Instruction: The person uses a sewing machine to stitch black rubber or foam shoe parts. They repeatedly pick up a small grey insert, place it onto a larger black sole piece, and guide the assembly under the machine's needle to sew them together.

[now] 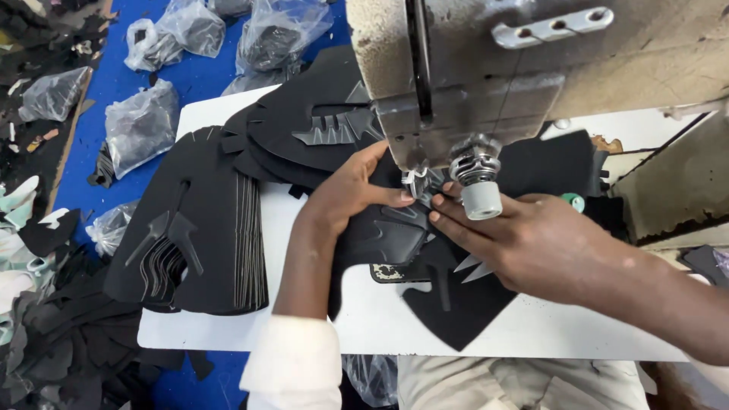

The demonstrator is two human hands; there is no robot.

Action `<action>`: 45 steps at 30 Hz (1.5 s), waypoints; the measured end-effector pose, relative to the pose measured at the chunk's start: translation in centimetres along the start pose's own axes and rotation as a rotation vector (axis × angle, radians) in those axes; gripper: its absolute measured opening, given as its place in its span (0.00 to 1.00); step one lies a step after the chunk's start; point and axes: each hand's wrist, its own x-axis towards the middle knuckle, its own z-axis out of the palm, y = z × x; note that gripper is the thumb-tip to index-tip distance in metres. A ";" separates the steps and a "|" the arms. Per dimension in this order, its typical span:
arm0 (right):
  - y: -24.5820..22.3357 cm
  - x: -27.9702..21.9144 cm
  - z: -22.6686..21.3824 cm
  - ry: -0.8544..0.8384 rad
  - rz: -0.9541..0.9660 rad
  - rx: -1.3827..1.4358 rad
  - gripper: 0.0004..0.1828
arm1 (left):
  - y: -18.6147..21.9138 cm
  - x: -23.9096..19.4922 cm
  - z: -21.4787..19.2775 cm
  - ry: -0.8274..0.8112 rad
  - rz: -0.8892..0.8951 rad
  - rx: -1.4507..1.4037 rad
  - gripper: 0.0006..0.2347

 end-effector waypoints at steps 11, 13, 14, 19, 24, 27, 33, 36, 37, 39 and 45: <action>-4.4 1.6 0.4 0.095 0.043 -0.205 0.37 | 0.8 5.5 -4.0 -0.371 -0.203 0.116 0.22; -5.1 2.3 0.1 0.055 0.090 -0.223 0.36 | 2.2 5.9 -4.0 -0.421 -0.276 0.228 0.19; -5.3 2.5 0.0 0.057 0.088 -0.222 0.36 | 2.1 6.0 -4.2 -0.419 -0.277 0.229 0.19; -5.3 2.4 -0.4 0.042 0.141 -0.242 0.35 | 1.5 7.6 -4.4 -0.495 -0.289 0.329 0.18; -5.3 2.1 0.2 0.051 0.131 -0.293 0.34 | 0.5 8.0 -5.0 -0.443 -0.302 0.262 0.22; -5.4 2.2 0.2 0.018 0.130 -0.304 0.34 | 0.5 7.9 -4.9 -0.451 -0.265 0.263 0.26; -5.1 2.2 0.4 0.006 0.142 -0.283 0.36 | 0.6 8.0 -5.1 -0.419 -0.295 0.226 0.26; -5.0 2.0 0.6 0.015 0.152 -0.268 0.37 | 0.3 8.2 -5.0 -0.405 -0.298 0.241 0.26; -5.0 1.9 0.5 0.016 0.145 -0.269 0.37 | 0.4 8.0 -4.9 -0.392 -0.269 0.264 0.27; -4.4 1.2 0.3 0.065 0.140 -0.269 0.36 | 0.7 6.4 -4.4 -0.389 -0.250 0.234 0.28; 0.9 -1.7 0.2 0.452 0.592 0.561 0.21 | -1.0 -1.7 3.1 0.102 0.127 0.108 0.31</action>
